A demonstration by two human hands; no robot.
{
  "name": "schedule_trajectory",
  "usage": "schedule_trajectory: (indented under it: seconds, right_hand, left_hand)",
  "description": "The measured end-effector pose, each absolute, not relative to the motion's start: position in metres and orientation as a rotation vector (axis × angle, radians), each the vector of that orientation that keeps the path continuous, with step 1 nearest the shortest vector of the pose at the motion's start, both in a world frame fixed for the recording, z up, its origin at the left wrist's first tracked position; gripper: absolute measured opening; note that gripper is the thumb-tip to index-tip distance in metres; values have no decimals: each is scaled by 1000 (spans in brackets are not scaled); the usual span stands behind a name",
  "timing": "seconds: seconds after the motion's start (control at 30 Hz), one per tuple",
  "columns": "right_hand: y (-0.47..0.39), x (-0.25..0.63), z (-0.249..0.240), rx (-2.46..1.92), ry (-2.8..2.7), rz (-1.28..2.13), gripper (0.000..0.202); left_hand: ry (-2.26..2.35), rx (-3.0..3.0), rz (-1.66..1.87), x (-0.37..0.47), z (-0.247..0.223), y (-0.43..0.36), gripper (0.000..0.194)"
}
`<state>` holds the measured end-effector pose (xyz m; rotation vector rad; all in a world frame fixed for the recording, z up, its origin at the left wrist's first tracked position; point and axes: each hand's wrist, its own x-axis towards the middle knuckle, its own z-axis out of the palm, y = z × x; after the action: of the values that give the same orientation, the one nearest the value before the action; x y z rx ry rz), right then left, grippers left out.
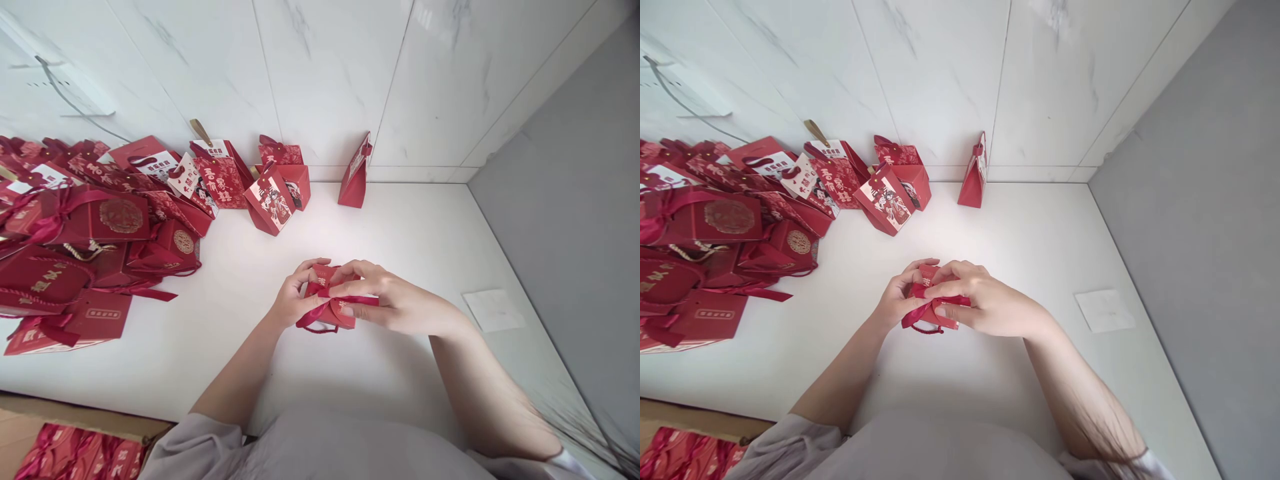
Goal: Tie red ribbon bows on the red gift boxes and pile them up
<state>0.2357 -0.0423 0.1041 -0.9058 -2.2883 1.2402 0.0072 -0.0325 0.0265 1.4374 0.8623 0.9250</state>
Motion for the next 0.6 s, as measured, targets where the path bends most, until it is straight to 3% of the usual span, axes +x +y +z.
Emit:
schedule_trajectory:
  seconds: [0.23, 0.6]
  right_hand:
    - [-35, 234, 99, -701, -2086, 1549, 24]
    - [-33, 225, 91, -1089, -1687, 1586, 38]
  left_hand:
    - [836, 1424, 927, 7, 25, -32, 19]
    - [888, 1424, 897, 10, 30, -34, 26]
